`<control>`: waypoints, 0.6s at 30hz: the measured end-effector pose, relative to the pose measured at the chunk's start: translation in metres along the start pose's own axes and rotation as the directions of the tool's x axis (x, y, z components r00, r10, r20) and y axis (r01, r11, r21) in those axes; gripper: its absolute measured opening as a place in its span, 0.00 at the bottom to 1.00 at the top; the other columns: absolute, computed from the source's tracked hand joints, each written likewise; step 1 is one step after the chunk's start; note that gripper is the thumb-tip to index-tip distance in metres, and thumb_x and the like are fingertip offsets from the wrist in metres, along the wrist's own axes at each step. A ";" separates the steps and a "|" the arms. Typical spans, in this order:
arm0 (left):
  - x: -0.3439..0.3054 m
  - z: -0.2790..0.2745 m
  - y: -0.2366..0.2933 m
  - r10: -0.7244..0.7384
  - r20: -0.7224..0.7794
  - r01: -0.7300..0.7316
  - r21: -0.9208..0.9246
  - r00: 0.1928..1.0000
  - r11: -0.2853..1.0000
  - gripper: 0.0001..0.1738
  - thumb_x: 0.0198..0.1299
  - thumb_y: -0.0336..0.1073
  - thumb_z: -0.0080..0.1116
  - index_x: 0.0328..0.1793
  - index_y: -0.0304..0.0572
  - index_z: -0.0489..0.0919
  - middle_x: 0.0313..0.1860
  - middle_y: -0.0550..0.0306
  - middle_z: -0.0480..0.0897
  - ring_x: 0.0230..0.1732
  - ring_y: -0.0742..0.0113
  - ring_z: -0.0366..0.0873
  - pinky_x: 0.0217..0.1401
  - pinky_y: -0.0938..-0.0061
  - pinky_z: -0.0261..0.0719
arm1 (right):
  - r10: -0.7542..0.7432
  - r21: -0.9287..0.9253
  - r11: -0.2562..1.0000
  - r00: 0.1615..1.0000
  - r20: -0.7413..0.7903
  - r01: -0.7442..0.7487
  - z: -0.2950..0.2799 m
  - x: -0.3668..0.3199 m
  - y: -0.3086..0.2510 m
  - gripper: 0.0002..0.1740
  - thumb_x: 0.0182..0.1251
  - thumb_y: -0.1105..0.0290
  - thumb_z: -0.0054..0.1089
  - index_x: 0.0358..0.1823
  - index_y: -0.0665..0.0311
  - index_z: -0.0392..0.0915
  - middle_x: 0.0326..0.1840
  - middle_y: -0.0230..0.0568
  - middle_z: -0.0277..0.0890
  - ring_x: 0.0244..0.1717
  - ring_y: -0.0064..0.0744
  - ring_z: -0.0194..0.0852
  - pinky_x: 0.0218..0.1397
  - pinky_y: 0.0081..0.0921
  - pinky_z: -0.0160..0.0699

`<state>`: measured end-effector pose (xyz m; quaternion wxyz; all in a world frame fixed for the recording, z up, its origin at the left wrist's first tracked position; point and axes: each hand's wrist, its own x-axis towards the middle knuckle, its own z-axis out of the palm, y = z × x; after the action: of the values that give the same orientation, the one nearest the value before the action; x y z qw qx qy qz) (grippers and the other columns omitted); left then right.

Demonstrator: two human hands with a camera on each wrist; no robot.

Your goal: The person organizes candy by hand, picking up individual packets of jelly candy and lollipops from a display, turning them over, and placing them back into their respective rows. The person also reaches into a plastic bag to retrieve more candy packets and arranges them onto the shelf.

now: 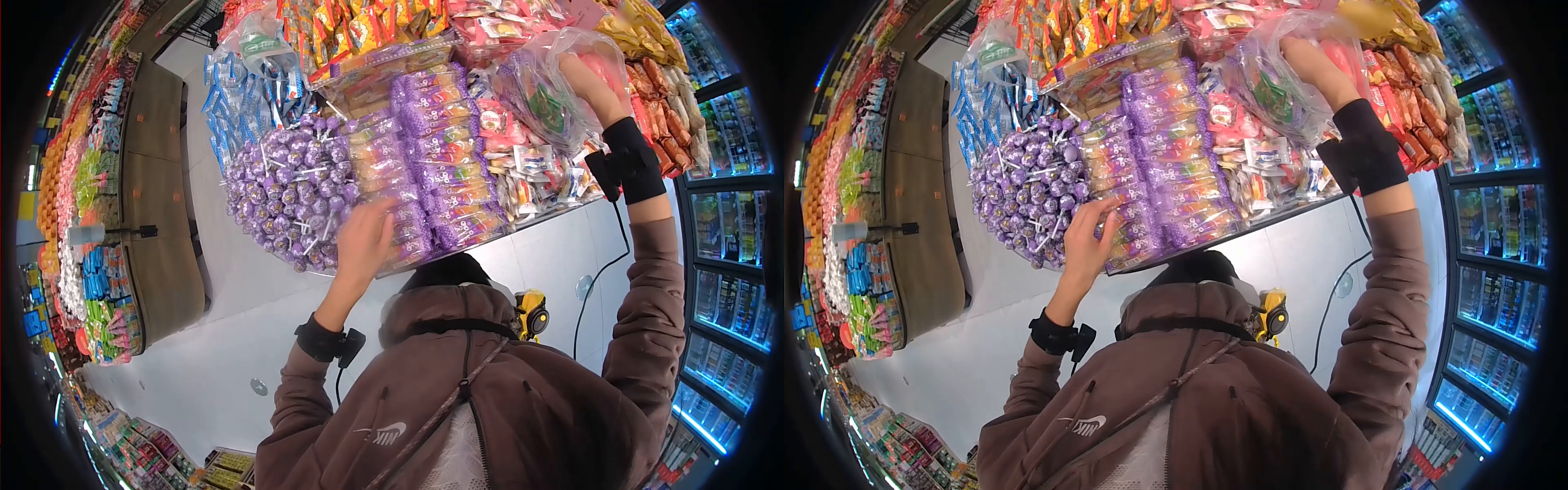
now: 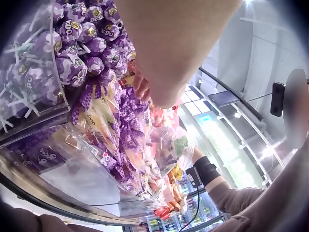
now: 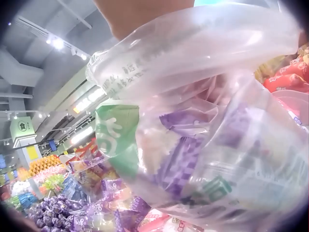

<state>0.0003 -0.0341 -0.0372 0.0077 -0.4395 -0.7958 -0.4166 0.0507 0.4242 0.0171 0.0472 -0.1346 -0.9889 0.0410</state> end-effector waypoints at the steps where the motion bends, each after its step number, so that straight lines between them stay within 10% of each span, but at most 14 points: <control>1: 0.000 0.000 0.001 0.007 -0.008 -0.007 0.001 1.000 1.000 0.12 0.51 0.28 0.56 0.43 0.42 0.76 0.36 0.52 0.78 0.37 0.55 0.75 0.38 0.67 0.73 | -0.013 0.034 0.999 0.999 -0.039 0.014 0.004 0.000 0.002 0.12 0.56 0.72 0.46 0.40 0.68 0.74 0.38 0.56 0.75 0.42 0.54 0.73 0.45 0.41 0.69; 18: 0.019 0.010 0.033 0.088 0.014 -0.088 0.030 0.996 0.996 0.12 0.50 0.26 0.56 0.42 0.38 0.75 0.37 0.49 0.78 0.40 0.53 0.76 0.41 0.68 0.74 | 0.320 0.277 0.914 0.946 -0.043 -0.297 -0.042 -0.033 -0.025 0.11 0.49 0.70 0.59 0.18 0.70 0.72 0.17 0.45 0.75 0.20 0.34 0.77 0.25 0.27 0.71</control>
<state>0.0153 -0.0053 -0.0145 0.0278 -0.4765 -0.7821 -0.4007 0.0800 0.3941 0.0587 0.1011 -0.2831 -0.9377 0.1745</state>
